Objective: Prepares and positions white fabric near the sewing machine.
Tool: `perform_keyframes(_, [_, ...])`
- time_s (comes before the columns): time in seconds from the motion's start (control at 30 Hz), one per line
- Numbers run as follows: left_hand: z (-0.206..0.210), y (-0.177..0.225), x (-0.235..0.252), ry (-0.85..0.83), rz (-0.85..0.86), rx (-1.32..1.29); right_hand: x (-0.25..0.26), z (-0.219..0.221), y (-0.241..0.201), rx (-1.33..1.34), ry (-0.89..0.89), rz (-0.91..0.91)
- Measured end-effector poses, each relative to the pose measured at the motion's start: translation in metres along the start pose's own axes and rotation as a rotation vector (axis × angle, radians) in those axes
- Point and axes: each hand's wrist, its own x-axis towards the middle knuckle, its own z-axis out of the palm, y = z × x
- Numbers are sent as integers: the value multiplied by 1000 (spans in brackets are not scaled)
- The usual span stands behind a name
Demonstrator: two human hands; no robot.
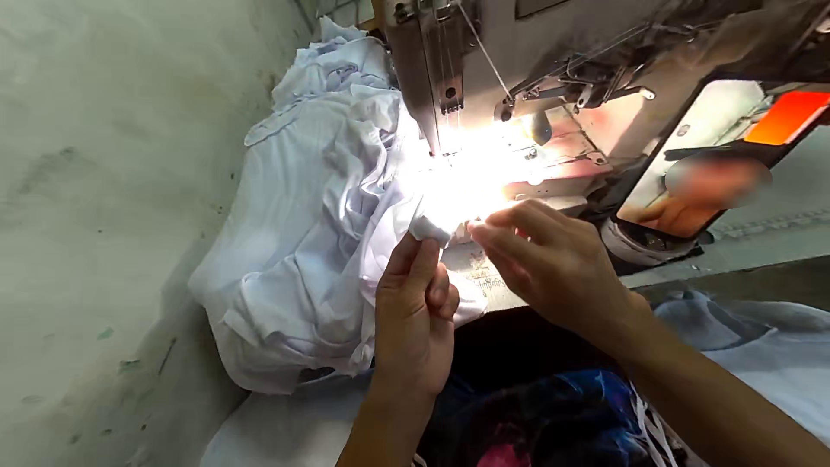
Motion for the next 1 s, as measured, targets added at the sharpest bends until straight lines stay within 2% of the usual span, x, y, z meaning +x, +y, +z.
perform_keyframes(0.07, [-4, -3, -2, -83, 150, 157, 9, -2, 13, 34, -129, 61])
perform_keyframes(0.1, [-8, -6, -3, -137, 283, 327, 14, -3, 21, 122, -227, 77])
perform_keyframes(0.2, [-24, -11, -4, -290, 804, 868, 26, -7, 35, 554, -373, -39])
perform_keyframes(0.23, [-29, -13, -7, -352, 885, 941, 26, -9, 34, 699, -405, -73])
perform_keyframes(0.3, [-46, -20, -18, -409, 809, 997, 16, -13, 32, 847, -439, -53])
perform_keyframes(0.37, [-78, -22, -21, -347, 677, 1194, -5, -9, 30, 964, -330, 42])
perform_keyframes(0.4, [-101, -18, -15, -308, 704, 1430, -20, -3, 28, 1002, -266, 98])
perform_keyframes(0.47, [-143, -1, 1, -234, 894, 2051, -56, 20, 17, 1013, -182, 202])
perform_keyframes(0.5, [-152, 11, 8, -306, 920, 2260, -73, 35, 8, 982, -147, 238])
perform_keyframes(0.57, [-132, 26, 15, -548, 672, 2306, -95, 56, -7, 887, -79, 274])
perform_keyframes(0.6, [-110, 28, 18, -601, 695, 2258, -99, 60, -13, 862, -54, 284])
perform_keyframes(0.67, [-56, 32, 32, -724, 922, 2138, -93, 56, -18, 826, -43, 273])
perform_keyframes(0.7, [-30, 34, 43, -849, 1013, 2108, -90, 52, -21, 818, -46, 263])
perform_keyframes(0.77, [10, 37, 74, -1158, 1057, 2091, -85, 45, -25, 811, -54, 256])
perform_keyframes(0.8, [26, 36, 90, -1255, 1037, 2145, -85, 43, -25, 807, -60, 256])
perform_keyframes(0.83, [42, 37, 102, -1309, 993, 2255, -85, 42, -23, 802, -69, 258])
perform_keyframes(0.9, [70, 39, 111, -1309, 820, 2542, -89, 44, -19, 802, -78, 274])
perform_keyframes(0.93, [77, 39, 114, -1321, 787, 2635, -92, 47, -17, 806, -83, 284])
perform_keyframes(1.0, [79, 39, 122, -1416, 851, 2673, -98, 54, -13, 816, -80, 302])
